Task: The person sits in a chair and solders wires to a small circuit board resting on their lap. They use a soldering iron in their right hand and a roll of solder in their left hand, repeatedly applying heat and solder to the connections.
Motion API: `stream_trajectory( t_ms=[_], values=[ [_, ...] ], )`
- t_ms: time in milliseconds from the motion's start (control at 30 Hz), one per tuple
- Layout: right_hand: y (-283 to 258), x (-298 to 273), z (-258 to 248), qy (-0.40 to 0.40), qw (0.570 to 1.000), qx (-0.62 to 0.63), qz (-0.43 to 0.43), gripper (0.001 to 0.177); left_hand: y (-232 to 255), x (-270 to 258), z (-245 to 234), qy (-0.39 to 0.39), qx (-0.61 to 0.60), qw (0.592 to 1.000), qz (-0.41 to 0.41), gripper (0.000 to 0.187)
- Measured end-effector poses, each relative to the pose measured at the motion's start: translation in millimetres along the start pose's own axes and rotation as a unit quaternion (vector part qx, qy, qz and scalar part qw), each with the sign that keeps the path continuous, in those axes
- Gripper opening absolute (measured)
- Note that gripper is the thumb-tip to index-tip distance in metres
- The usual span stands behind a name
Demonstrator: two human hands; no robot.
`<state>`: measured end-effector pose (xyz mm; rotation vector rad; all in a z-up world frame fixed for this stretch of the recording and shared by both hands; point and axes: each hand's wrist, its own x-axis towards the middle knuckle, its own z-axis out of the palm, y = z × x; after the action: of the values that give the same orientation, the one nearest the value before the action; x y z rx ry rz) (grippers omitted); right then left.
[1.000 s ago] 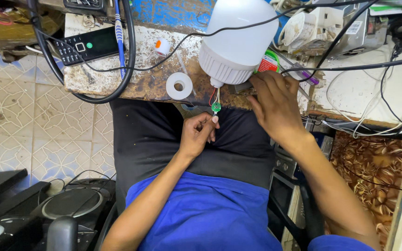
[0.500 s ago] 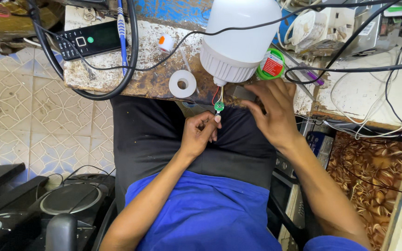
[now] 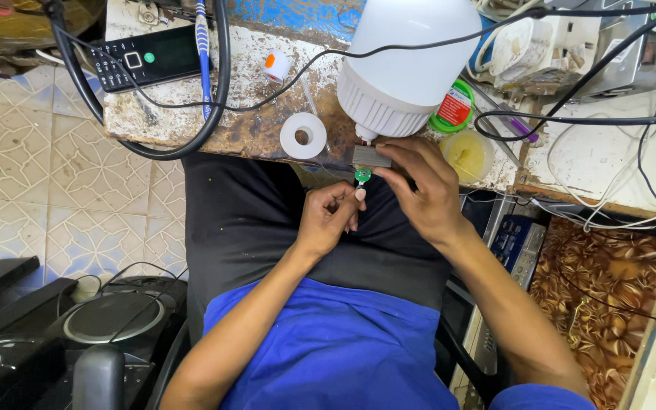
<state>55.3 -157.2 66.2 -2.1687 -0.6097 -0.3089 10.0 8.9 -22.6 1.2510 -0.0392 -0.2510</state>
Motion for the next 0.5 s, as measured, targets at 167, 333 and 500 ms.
stream_trajectory(
  t_ms=[167, 333, 500],
  values=[
    [-5, 2, 0, -0.003, 1.000, 0.003, -0.005, 0.029, 2, -1, 0, -0.004, 0.001, 1.000, 0.002, 0.028],
    [-4, 2, -3, -0.014, 1.000, -0.003, -0.012, 0.030, -3, -1, 1, -0.022, -0.003, 1.000, 0.010, 0.029],
    [-9, 2, -9, -0.022, 0.999, -0.016, -0.019, 0.033, -8, -5, -1, -0.030, -0.006, 0.999, 0.016, 0.030]
  ],
)
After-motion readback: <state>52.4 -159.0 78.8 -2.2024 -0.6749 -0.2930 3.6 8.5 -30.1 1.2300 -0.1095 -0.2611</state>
